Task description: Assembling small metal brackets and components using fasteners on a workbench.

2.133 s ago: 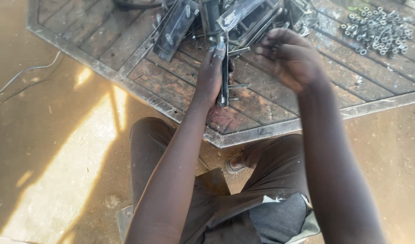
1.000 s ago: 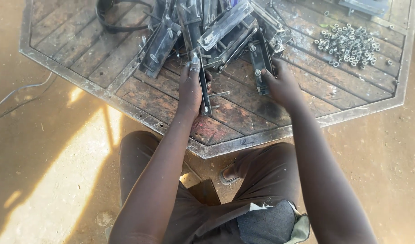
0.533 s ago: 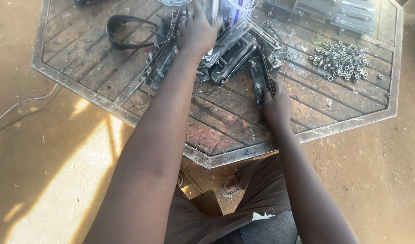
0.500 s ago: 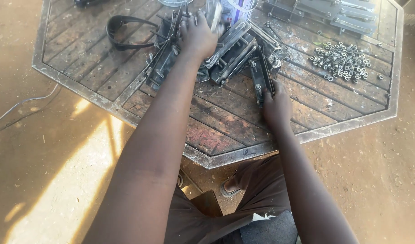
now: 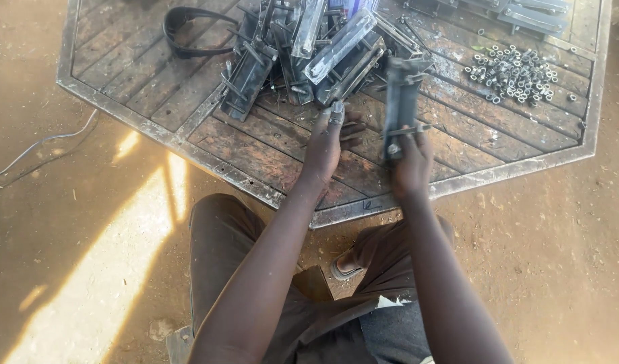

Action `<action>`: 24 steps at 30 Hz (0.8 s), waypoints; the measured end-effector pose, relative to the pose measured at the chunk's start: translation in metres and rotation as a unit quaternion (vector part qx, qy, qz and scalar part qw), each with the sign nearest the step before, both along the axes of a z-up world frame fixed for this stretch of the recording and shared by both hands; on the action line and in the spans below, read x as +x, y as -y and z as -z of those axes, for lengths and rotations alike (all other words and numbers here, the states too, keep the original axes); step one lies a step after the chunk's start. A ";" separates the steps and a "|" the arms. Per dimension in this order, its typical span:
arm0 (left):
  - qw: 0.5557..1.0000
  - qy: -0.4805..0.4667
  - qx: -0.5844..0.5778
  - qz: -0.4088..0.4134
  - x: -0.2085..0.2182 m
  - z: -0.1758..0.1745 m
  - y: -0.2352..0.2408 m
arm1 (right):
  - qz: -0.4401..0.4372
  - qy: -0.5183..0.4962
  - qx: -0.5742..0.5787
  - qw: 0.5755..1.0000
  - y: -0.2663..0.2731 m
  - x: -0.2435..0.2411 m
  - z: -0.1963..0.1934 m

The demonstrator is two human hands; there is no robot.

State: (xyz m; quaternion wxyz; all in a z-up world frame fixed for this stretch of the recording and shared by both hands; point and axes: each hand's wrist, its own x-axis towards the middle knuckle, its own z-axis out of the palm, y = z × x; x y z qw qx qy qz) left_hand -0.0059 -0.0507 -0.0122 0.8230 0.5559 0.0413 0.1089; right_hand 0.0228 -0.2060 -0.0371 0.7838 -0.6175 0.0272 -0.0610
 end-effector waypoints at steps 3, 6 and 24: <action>0.988 0.002 -0.129 0.084 -0.004 0.006 0.000 | -0.062 -0.038 0.121 0.990 -0.028 -0.021 0.008; 0.958 0.022 -0.261 0.115 -0.014 -0.005 -0.008 | -0.141 -0.024 0.055 0.988 -0.052 -0.033 -0.013; 0.987 -0.058 -0.110 -0.097 -0.014 -0.004 -0.047 | -0.146 0.124 -0.168 0.967 -0.061 -0.055 -0.040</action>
